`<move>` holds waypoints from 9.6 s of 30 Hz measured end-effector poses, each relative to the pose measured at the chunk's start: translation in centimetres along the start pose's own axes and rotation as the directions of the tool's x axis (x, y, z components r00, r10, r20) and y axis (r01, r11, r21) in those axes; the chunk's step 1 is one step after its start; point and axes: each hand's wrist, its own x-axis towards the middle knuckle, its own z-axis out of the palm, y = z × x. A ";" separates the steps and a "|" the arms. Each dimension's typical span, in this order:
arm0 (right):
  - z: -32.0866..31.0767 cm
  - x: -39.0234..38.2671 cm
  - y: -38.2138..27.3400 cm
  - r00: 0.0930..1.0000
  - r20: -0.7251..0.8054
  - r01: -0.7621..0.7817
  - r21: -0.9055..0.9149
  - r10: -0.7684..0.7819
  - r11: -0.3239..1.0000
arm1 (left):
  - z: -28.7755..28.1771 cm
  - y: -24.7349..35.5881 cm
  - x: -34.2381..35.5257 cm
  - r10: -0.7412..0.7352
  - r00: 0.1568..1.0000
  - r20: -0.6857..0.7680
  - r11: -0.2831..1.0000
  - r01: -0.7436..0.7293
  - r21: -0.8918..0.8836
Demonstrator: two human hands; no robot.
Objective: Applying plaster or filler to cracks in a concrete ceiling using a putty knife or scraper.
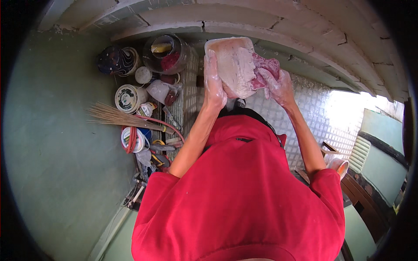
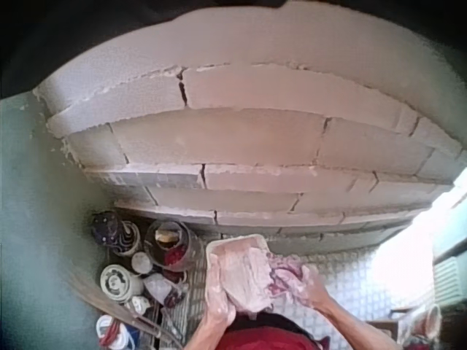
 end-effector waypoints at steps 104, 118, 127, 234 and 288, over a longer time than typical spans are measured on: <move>-9.4 -2.0 0.4 0.989 0.080 -0.131 0.863 0.125 0.487 | 7.6 -8.1 1.3 -0.019 0.933 0.359 0.922 0.155 -0.355; -7.0 0.9 -2.8 0.942 -0.329 0.320 0.832 -0.062 0.453 | 0.8 -4.8 1.1 -0.063 0.955 0.291 0.857 0.201 -0.475; -2.5 9.8 -3.0 0.644 -0.730 0.729 0.493 -0.230 0.475 | -6.3 -1.2 -0.8 -0.016 0.963 0.268 0.855 0.153 -0.496; -6.4 21.5 -2.8 0.589 -0.702 0.204 -0.351 -0.401 0.914 | -12.3 3.6 -4.3 0.050 0.999 0.007 0.921 -0.044 -0.386; 1.7 24.4 -5.3 0.454 -0.263 0.128 -0.926 -0.851 0.354 | -14.7 6.8 -3.4 0.005 0.999 -0.036 0.880 -0.021 -0.474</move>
